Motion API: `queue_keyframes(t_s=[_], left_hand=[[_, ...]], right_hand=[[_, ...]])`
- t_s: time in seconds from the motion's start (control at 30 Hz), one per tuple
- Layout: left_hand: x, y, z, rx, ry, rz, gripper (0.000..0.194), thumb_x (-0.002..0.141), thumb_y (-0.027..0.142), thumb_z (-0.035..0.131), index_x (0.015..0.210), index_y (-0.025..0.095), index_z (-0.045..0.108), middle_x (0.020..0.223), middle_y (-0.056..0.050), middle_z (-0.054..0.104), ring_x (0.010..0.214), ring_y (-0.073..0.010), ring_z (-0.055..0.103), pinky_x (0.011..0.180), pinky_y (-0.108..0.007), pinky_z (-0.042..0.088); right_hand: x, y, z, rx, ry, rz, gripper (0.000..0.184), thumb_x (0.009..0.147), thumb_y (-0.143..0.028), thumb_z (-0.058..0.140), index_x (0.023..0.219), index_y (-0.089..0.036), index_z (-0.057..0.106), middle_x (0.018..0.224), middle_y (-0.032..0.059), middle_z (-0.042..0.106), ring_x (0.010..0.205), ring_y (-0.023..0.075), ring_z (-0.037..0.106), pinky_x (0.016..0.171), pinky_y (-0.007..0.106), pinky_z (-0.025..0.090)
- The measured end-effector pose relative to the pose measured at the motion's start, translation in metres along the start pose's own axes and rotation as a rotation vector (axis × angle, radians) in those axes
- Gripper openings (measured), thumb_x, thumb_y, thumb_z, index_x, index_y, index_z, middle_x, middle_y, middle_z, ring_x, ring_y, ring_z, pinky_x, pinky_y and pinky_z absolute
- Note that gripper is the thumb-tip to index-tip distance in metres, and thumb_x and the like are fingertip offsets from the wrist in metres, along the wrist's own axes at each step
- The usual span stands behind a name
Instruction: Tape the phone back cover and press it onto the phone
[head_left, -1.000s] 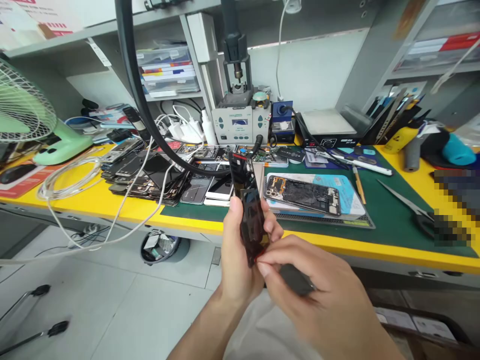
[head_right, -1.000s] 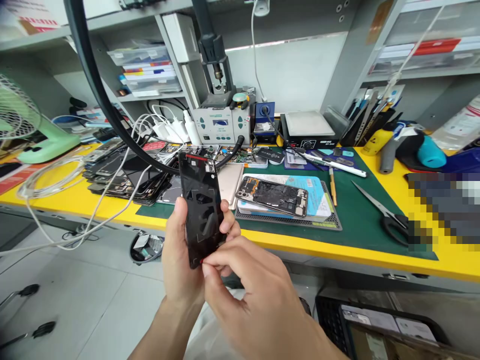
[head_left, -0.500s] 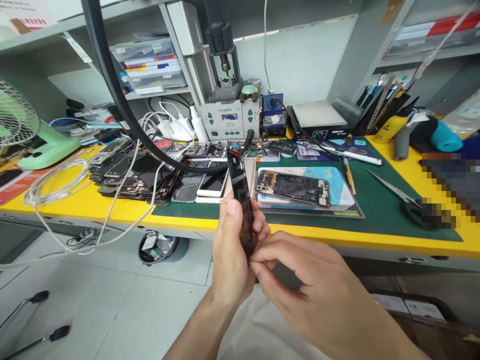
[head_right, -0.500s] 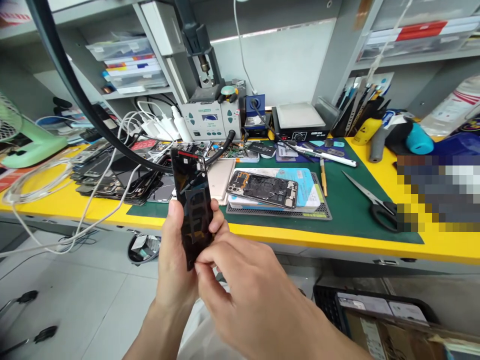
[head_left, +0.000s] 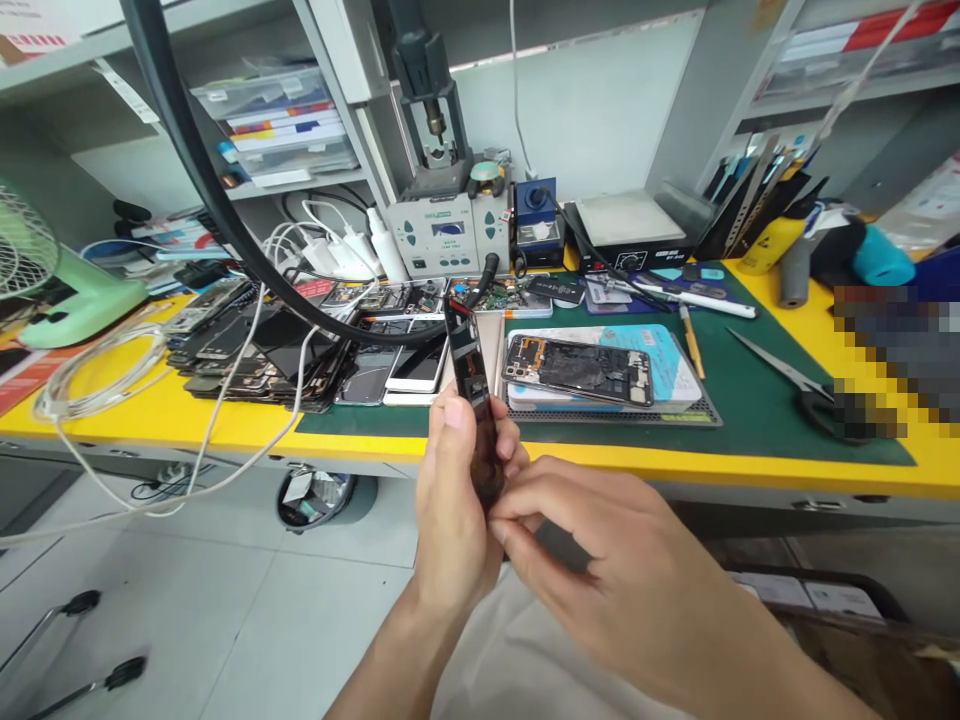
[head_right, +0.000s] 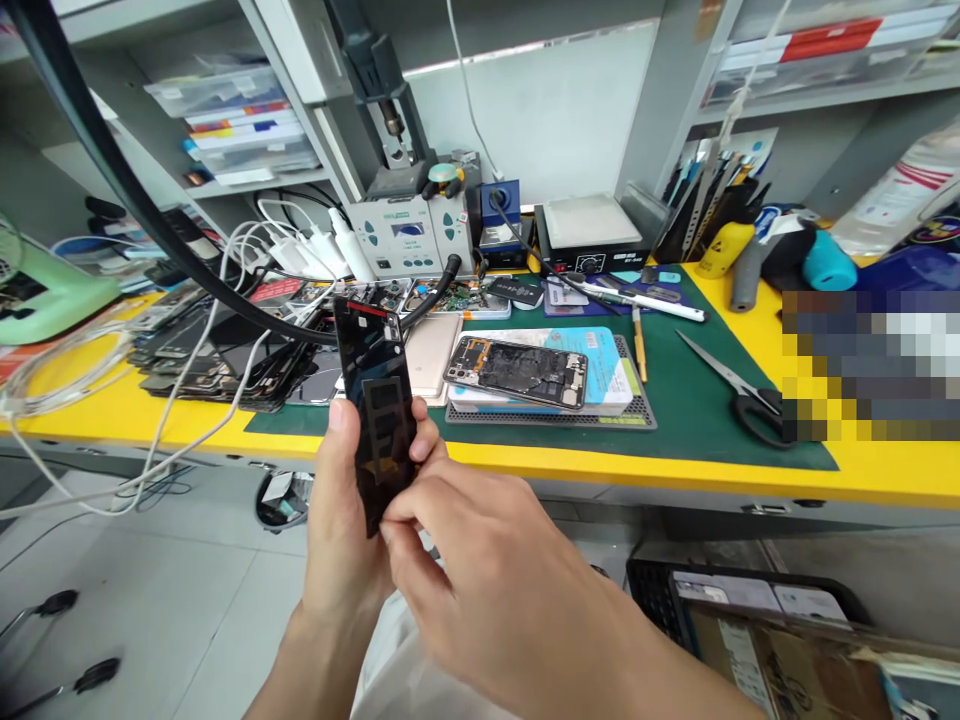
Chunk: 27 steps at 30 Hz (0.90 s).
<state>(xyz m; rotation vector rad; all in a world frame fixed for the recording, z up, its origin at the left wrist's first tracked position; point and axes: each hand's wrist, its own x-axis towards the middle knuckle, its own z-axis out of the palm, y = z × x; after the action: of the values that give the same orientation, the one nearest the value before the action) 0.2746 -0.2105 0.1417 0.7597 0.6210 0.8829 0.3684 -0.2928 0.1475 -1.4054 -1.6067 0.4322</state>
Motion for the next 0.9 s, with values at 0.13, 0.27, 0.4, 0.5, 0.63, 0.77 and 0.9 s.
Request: queue_keyframes(t_s=[0.13,0.27,0.4,0.5,0.63,0.77,0.9], left_hand=[[-0.002,-0.001,0.0,0.041,0.022,0.022,0.052,0.089,0.069,0.065,0.105,0.02,0.058,0.077,0.001,0.05,0.065,-0.0111,0.044,0.061,-0.022,0.041],[-0.004,-0.001,0.001,0.054,0.032,0.026,0.048,0.092,0.066,0.062,0.104,0.02,0.058,0.076,0.001,0.05,0.063,-0.0109,0.043,0.059,-0.022,0.04],[-0.005,-0.001,-0.001,0.027,-0.004,-0.005,0.05,0.09,0.069,0.062,0.098,0.019,0.06,0.074,0.001,0.05,0.061,-0.0107,0.044,0.058,-0.022,0.039],[-0.005,-0.001,-0.003,0.007,-0.02,-0.01,0.051,0.088,0.07,0.064,0.097,0.02,0.06,0.074,0.002,0.05,0.059,-0.0101,0.043,0.057,-0.022,0.038],[-0.005,0.0,-0.002,0.002,-0.009,-0.036,0.053,0.086,0.071,0.067,0.097,0.02,0.06,0.075,0.002,0.05,0.06,-0.0103,0.044,0.057,-0.022,0.037],[-0.006,0.0,-0.002,-0.013,-0.02,-0.051,0.054,0.085,0.071,0.066,0.096,0.019,0.06,0.073,0.002,0.048,0.059,-0.01,0.043,0.056,-0.022,0.035],[-0.005,-0.002,-0.003,-0.032,-0.047,-0.059,0.053,0.087,0.07,0.065,0.098,0.018,0.061,0.073,0.003,0.048,0.056,-0.0084,0.04,0.055,-0.022,0.036]], right_hand=[[-0.001,0.0,0.004,-0.022,0.027,-0.024,0.016,0.093,-0.003,0.056,0.087,-0.015,0.064,0.082,0.0032,0.069,0.078,0.016,0.065,0.074,0.029,0.049],[-0.003,-0.001,0.005,-0.009,0.012,-0.008,0.016,0.092,-0.003,0.056,0.088,-0.016,0.065,0.084,0.0029,0.069,0.079,0.0161,0.064,0.075,0.029,0.048],[-0.003,-0.002,0.001,0.011,-0.034,0.026,0.017,0.093,-0.003,0.055,0.088,-0.017,0.064,0.084,0.0017,0.067,0.078,0.0153,0.061,0.074,0.029,0.046],[-0.003,-0.003,-0.001,0.018,-0.053,0.036,0.017,0.094,-0.005,0.055,0.089,-0.018,0.064,0.085,0.0007,0.066,0.079,0.015,0.06,0.075,0.028,0.046],[-0.002,-0.003,-0.003,0.022,-0.066,0.059,0.016,0.095,-0.006,0.056,0.088,-0.019,0.063,0.084,-0.0007,0.065,0.078,0.0142,0.059,0.074,0.028,0.044],[-0.004,-0.004,-0.007,0.027,-0.114,0.094,0.017,0.097,-0.008,0.054,0.089,-0.02,0.063,0.086,-0.0021,0.066,0.082,0.0137,0.06,0.076,0.028,0.043],[-0.004,-0.007,-0.01,0.041,-0.143,0.14,0.017,0.097,-0.009,0.055,0.09,-0.021,0.063,0.088,-0.0032,0.066,0.083,0.0133,0.06,0.076,0.028,0.042]])
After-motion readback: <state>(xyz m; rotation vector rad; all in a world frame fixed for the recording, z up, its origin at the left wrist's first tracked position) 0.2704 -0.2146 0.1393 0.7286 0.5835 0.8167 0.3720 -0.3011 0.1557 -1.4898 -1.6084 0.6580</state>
